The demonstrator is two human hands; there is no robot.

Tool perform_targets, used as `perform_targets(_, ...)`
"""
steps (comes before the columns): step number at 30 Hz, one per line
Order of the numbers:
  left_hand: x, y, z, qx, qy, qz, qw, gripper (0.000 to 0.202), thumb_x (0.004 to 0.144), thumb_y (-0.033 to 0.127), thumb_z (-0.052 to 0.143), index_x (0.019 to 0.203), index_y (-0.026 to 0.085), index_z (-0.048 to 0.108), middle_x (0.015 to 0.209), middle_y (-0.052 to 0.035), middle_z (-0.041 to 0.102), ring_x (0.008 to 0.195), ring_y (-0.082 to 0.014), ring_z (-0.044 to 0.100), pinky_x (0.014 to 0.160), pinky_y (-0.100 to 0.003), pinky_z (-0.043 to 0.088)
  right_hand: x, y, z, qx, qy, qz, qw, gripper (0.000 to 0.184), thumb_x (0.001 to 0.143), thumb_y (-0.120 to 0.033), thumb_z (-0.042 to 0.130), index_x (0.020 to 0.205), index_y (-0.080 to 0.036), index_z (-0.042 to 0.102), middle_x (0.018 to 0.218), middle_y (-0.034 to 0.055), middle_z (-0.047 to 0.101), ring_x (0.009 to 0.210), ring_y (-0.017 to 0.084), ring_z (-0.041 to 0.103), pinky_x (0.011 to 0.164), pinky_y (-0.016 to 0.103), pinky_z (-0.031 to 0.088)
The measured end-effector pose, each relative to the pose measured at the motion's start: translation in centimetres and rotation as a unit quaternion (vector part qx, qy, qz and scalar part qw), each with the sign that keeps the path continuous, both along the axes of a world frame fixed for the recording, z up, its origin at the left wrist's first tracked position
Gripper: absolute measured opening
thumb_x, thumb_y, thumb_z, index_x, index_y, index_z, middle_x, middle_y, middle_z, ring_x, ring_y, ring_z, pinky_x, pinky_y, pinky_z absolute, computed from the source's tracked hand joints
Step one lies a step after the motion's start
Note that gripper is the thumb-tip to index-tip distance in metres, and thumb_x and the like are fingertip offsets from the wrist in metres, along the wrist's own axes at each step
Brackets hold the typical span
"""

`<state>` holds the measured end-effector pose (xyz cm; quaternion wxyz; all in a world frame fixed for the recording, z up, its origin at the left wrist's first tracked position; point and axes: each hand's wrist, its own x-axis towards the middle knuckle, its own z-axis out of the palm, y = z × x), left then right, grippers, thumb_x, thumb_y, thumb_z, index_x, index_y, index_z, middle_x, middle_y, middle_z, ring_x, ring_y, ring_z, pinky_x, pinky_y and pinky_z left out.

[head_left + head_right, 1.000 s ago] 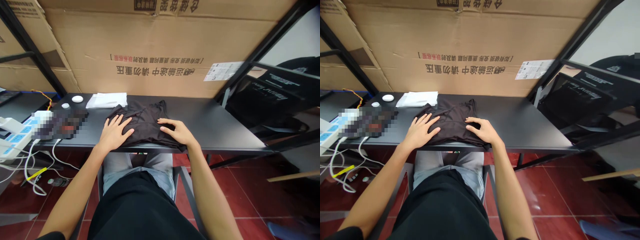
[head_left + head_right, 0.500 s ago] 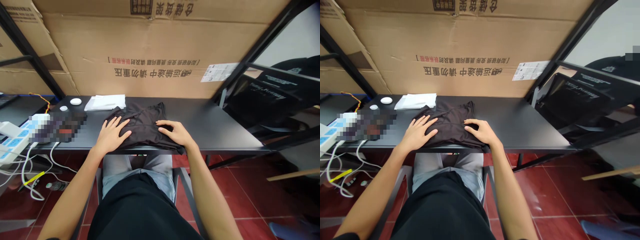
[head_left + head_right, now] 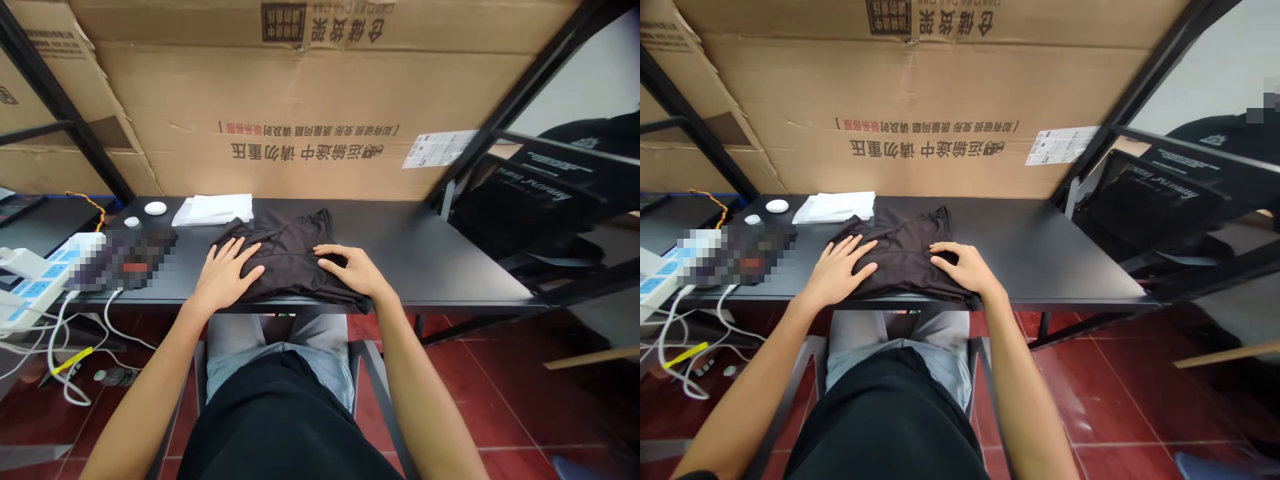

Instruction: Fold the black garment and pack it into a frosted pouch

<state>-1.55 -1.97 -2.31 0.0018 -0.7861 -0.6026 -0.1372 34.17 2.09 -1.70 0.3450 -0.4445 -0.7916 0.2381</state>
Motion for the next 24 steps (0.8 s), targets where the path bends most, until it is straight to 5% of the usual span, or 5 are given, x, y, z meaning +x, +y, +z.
perform_targets(24, 0.03, -0.01, 0.05, 0.003, -0.004, 0.0, 1.0, 0.067, 0.114, 0.068, 0.047, 0.176, 0.043, 0.048, 0.187, -0.0038, 0.04, 0.174, -0.0353, 0.036, 0.143, -0.067, 0.024, -0.18, -0.04, 0.21, -0.003, 0.004, -0.003, 1.0, 0.027, 0.103, -0.05, 0.075, 0.12, -0.033, 0.088, 0.139, 0.002, 0.085, 0.137, 0.035, 0.077, 0.131, 0.057, 0.053)
